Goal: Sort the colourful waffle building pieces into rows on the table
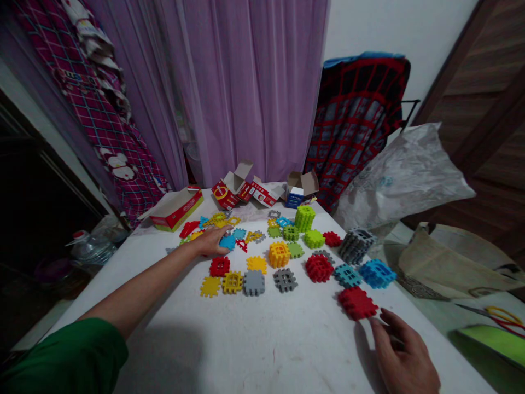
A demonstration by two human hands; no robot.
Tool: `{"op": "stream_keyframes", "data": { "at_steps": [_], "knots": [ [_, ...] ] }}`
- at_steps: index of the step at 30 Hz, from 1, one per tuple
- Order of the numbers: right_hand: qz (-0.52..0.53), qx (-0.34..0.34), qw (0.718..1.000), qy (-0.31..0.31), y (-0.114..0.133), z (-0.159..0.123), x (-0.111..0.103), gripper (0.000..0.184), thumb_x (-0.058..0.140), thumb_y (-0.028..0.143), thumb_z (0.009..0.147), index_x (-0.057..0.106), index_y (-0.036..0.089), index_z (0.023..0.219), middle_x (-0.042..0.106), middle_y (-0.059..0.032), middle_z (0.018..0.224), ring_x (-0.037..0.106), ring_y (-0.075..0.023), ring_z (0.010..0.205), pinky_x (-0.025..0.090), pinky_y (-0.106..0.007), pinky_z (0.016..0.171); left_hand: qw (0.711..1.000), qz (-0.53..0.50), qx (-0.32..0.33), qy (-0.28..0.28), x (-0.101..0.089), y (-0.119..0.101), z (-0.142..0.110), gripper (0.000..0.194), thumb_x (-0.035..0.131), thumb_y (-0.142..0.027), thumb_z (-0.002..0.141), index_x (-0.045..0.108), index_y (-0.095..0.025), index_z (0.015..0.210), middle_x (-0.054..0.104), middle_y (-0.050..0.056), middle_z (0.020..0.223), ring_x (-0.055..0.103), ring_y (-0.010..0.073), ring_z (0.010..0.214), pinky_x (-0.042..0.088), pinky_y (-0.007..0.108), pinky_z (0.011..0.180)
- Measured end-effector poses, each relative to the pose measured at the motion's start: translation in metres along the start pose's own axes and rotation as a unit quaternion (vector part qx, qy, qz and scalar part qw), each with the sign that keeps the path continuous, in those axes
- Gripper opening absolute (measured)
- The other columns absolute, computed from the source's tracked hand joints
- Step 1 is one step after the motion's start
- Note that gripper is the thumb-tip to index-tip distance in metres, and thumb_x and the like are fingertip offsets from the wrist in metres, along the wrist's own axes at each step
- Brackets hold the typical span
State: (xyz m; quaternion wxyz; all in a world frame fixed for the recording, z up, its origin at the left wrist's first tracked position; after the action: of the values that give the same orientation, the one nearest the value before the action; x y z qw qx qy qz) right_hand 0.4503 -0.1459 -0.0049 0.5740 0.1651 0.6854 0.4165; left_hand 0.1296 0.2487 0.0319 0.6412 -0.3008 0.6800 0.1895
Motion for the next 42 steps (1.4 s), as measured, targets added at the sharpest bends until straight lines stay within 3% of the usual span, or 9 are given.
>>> {"op": "stream_keyframes", "data": {
  "at_steps": [7,13,18,21,24,29,33,38,42],
  "knots": [
    [0.011,0.016,1.000,0.003,0.004,-0.002,0.000,0.067,0.055,0.062,0.066,0.065,0.017,0.113,0.067,-0.0120,0.105,0.065,-0.0263,0.078,0.052,-0.040,0.077,0.999,-0.023,0.033,0.023,0.009,-0.011,0.006,0.086,0.074,-0.039,0.071,0.038,-0.018,0.145,0.065,0.012,0.128,0.056,0.0309,0.121,0.039,0.038,0.105],
    [0.014,-0.002,1.000,0.004,-0.002,0.001,0.001,0.065,0.057,0.062,0.067,0.066,0.017,0.113,0.068,-0.0113,0.102,0.066,-0.0273,0.080,0.053,-0.039,0.074,0.997,-0.060,0.037,0.036,0.013,-0.003,0.006,0.093,0.080,-0.039,0.067,0.036,-0.019,0.146,0.062,0.012,0.134,0.056,0.0293,0.124,0.040,0.037,0.105],
    [0.021,0.014,1.000,-0.001,0.003,-0.004,-0.002,0.066,0.054,0.061,0.068,0.065,0.015,0.115,0.067,-0.0123,0.109,0.066,-0.0274,0.082,0.053,-0.039,0.077,0.987,-0.154,0.031,0.022,0.006,0.007,0.001,0.081,0.079,-0.033,0.069,0.045,-0.020,0.141,0.061,0.010,0.136,0.058,0.0241,0.121,0.044,0.031,0.102],
    [0.022,0.020,1.000,0.007,0.006,-0.005,-0.002,0.066,0.054,0.060,0.068,0.064,0.015,0.115,0.067,-0.0129,0.112,0.066,-0.0285,0.085,0.052,-0.040,0.080,0.972,-0.230,0.011,-0.035,-0.002,0.021,-0.009,0.060,0.071,-0.036,0.075,0.056,-0.019,0.131,0.067,0.009,0.126,0.062,0.0221,0.112,0.048,0.031,0.097],
    [0.019,0.020,1.000,-0.002,0.009,-0.006,-0.005,0.063,0.054,0.059,0.068,0.065,0.016,0.113,0.068,-0.0124,0.110,0.066,-0.0291,0.084,0.052,-0.042,0.080,0.936,-0.315,-0.038,-0.151,-0.007,0.043,-0.028,0.040,0.061,-0.046,0.080,0.068,-0.019,0.107,0.073,0.007,0.102,0.066,0.0209,0.093,0.052,0.031,0.082],
    [0.013,0.004,1.000,-0.028,0.008,-0.007,-0.007,0.060,0.053,0.057,0.067,0.067,0.017,0.109,0.070,-0.0120,0.105,0.065,-0.0277,0.078,0.053,-0.042,0.077,0.838,-0.391,-0.158,-0.346,0.010,0.072,-0.082,0.046,0.044,-0.059,0.082,0.066,-0.018,0.079,0.065,0.001,0.065,0.059,0.0155,0.059,0.048,0.026,0.057],
    [0.009,-0.063,0.994,-0.084,0.012,-0.011,-0.015,0.055,0.053,0.055,0.069,0.069,0.016,0.104,0.070,-0.0116,0.102,0.064,-0.0241,0.069,0.054,-0.039,0.068,0.827,-0.313,-0.205,-0.421,0.013,0.065,-0.114,0.043,0.041,-0.054,0.085,0.064,-0.021,0.070,0.064,0.002,0.058,0.061,0.0170,0.058,0.045,0.025,0.056],
    [0.015,-0.305,0.946,-0.112,0.080,-0.024,-0.012,0.038,0.055,0.050,0.080,0.071,0.018,0.094,0.071,-0.0091,0.095,0.066,-0.0211,0.073,0.051,-0.027,0.053,0.831,-0.292,-0.182,-0.436,0.006,0.054,-0.120,0.041,0.042,-0.050,0.086,0.067,-0.021,0.072,0.068,0.003,0.059,0.065,0.0183,0.059,0.049,0.026,0.058],
    [-0.069,-0.483,0.871,-0.045,0.180,-0.026,0.037,0.030,0.050,0.039,0.090,0.071,0.019,0.098,0.074,-0.0077,0.095,0.068,-0.0198,0.082,0.053,-0.028,0.071,0.816,-0.336,-0.184,-0.433,0.010,0.059,-0.119,0.046,0.039,-0.053,0.088,0.068,-0.021,0.074,0.069,0.003,0.060,0.065,0.0185,0.056,0.052,0.027,0.057]
  ]
}}
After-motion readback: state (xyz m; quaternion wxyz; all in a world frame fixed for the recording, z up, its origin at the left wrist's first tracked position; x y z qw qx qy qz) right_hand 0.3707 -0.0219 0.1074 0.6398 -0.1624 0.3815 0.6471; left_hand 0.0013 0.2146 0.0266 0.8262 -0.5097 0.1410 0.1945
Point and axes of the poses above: each hand's wrist, its own z-axis towards the middle knuckle, its own x-axis out of the palm, y = z × x, the point moved 9 cm from there along z, towards the middle knuckle
